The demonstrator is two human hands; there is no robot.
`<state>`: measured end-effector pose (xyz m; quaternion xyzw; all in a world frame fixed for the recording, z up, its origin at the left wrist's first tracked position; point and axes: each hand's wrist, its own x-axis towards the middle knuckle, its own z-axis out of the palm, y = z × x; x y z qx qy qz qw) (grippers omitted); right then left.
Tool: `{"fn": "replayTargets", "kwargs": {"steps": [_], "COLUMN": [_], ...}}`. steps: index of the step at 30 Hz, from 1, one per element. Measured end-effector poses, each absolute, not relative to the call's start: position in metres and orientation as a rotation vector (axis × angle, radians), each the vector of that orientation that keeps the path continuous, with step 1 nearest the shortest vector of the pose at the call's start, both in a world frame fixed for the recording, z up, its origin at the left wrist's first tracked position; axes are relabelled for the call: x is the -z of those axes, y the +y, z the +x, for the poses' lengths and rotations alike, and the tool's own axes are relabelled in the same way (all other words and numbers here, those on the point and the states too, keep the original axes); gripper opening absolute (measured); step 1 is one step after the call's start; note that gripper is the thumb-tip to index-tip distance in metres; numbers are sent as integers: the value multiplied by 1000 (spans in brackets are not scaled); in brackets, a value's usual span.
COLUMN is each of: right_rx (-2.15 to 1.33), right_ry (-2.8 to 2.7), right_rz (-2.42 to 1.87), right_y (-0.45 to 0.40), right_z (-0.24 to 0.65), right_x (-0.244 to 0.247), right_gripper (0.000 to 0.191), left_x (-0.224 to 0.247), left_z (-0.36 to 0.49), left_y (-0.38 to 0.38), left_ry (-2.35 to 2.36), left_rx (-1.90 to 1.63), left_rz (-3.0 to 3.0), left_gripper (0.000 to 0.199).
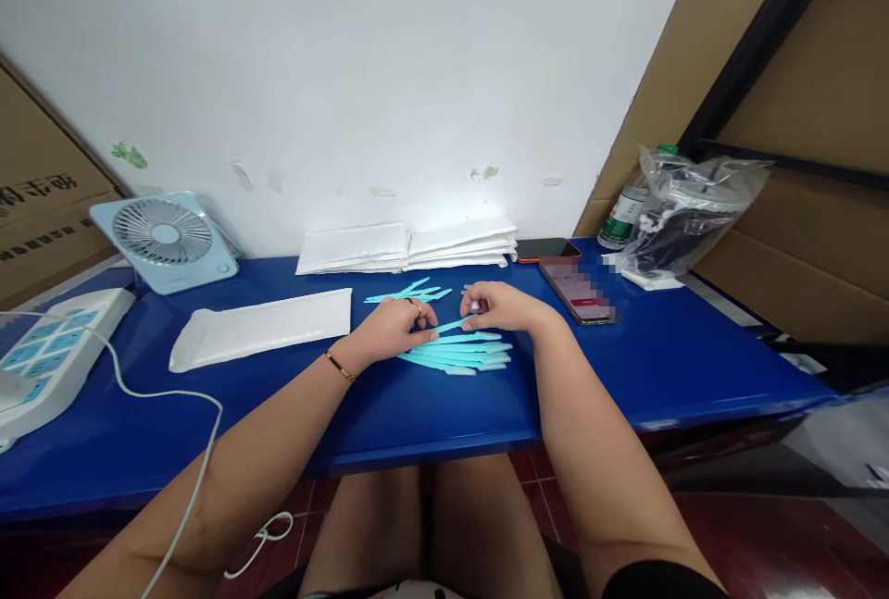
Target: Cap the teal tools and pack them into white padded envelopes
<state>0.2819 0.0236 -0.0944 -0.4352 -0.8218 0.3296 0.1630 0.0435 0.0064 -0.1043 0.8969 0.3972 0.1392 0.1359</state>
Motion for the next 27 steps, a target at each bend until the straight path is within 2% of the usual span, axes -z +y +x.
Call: {"fn": "replayTargets", "kwargs": {"steps": [5,11,15,19,21,23,27], "right_rx": [-754,-829,-890,-674,-591,-627,-926], "right_ry": [-2411,-2347,-2133,-1967,-1992,-2108,-2457], "right_rz": [-1339,-1235,-1237,-1383,-1452,-1480,-1430], "right_y": [28,26,30,36,35,31,22], "right_z": [284,271,273,289,296,299,292], "right_x": [101,101,103,102,99,95,88], "right_gripper": [28,24,28,34,36,37,36], "left_x": [108,112,108,103,102,101,101], "left_z": [44,42,34,19,15,17,33], "left_y": [7,12,20,29,29,25,12], "left_ry": [1223,1289,1416,1618,1648,1597,1323], "left_rx": [-424,-473,-513,-533,-574,-609,-562], "left_rz": [2583,2600,2602,2552,2520,2517,2618], "left_gripper": [18,21,19,19,26,33,29]}}
